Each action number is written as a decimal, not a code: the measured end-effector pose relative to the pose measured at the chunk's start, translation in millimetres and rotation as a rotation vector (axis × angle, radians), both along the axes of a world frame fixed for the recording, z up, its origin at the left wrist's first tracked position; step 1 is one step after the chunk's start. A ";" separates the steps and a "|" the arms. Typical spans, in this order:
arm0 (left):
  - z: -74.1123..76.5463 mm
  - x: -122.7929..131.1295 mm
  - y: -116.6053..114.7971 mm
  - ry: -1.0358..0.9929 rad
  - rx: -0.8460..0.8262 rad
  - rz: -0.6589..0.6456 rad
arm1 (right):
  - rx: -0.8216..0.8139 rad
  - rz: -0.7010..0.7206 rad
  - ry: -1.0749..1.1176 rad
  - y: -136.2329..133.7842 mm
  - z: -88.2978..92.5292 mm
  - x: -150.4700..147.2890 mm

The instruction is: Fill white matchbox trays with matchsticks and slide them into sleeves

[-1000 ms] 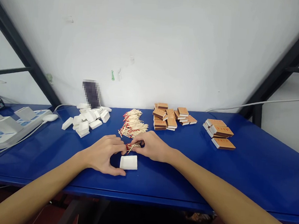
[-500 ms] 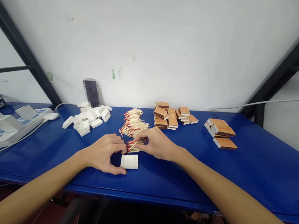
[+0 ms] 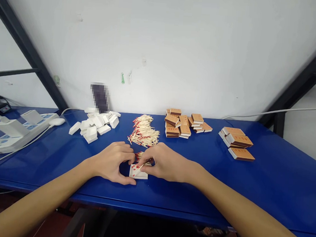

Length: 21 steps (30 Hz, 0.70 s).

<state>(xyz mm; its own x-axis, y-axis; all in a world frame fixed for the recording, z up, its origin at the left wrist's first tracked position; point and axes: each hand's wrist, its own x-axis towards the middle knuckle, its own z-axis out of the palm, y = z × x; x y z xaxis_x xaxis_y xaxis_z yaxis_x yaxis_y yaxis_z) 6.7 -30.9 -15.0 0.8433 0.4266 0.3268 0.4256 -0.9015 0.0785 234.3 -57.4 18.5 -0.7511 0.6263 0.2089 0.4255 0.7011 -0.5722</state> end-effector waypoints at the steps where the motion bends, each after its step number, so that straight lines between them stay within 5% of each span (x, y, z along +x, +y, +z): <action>1: 0.0 0.2 -0.1 0.001 0.002 -0.004 | 0.016 0.002 -0.007 -0.9 -0.9 -0.9; 21: 2.1 1.4 -1.1 0.046 -0.011 -0.001 | 0.046 0.011 -0.174 -7.2 -1.8 -5.5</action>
